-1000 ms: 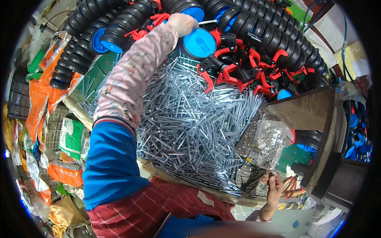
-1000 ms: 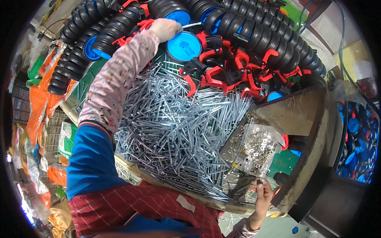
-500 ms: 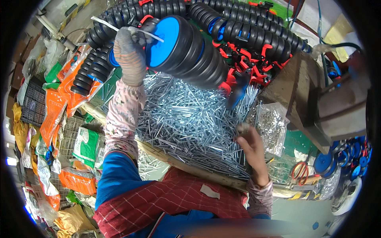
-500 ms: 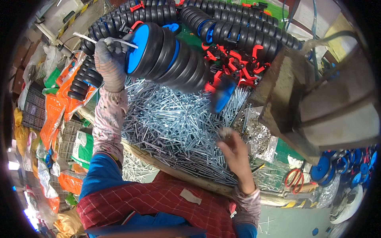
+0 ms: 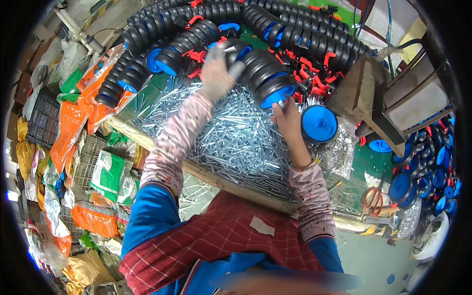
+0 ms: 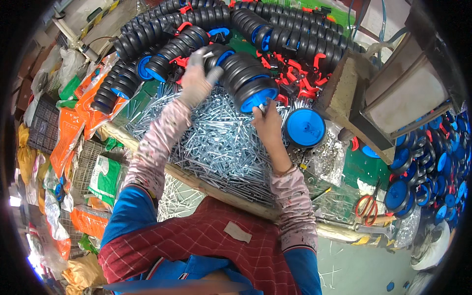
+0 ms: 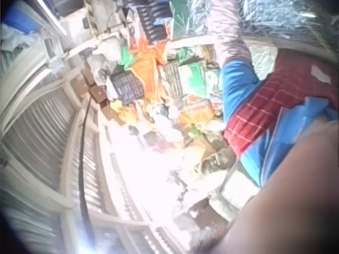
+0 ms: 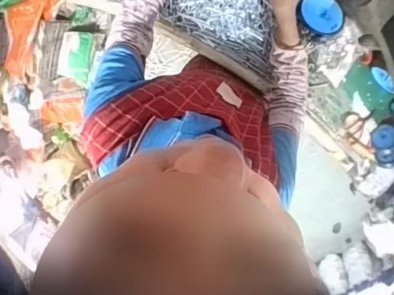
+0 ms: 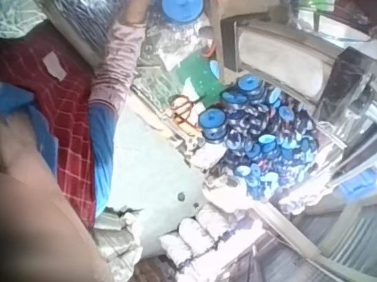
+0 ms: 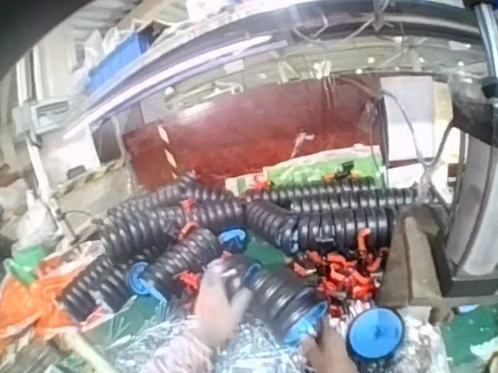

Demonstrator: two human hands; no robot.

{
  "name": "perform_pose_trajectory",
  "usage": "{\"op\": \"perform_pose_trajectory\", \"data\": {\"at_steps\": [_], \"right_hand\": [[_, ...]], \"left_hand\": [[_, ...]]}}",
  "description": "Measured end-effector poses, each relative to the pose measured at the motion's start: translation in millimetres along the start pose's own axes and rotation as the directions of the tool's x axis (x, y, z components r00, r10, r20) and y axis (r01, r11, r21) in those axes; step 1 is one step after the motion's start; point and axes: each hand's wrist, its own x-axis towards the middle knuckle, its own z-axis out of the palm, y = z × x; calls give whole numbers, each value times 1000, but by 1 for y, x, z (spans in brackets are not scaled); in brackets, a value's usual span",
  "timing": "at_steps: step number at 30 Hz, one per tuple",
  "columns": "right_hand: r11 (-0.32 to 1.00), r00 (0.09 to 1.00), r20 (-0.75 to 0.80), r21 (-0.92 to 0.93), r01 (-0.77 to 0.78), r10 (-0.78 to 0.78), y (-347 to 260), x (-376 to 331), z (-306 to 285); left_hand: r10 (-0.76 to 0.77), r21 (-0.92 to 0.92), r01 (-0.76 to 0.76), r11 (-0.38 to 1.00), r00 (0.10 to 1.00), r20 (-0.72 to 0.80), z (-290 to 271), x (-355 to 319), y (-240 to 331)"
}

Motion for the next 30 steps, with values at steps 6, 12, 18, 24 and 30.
{"op": "perform_pose_trajectory", "data": {"at_steps": [6, 12, 18, 24, 30], "right_hand": [[989, 992, 78, -105, 106, -98, -28, -24, -8], [927, 931, 21, -88, 365, -365, -82, -119, -67], [971, 857, -515, 204, 125, -2, -23, -257, -215], [732, 636, -364, 381, -565, 680, 7, -431, -302], [3, 49, -176, -257, -966, 983, 34, -521, -312]], "left_hand": [[619, 92, -704, 705, 673, 405, -1, -26, 71], [375, 341, -540, 770, 814, 444, 4, -30, 53], [410, 84, -493, 866, 796, 444, -8, -38, 30], [520, 341, -680, 649, 724, 453, -28, -38, -3], [646, 56, -673, 737, 726, 236, -39, -33, 0]]}}
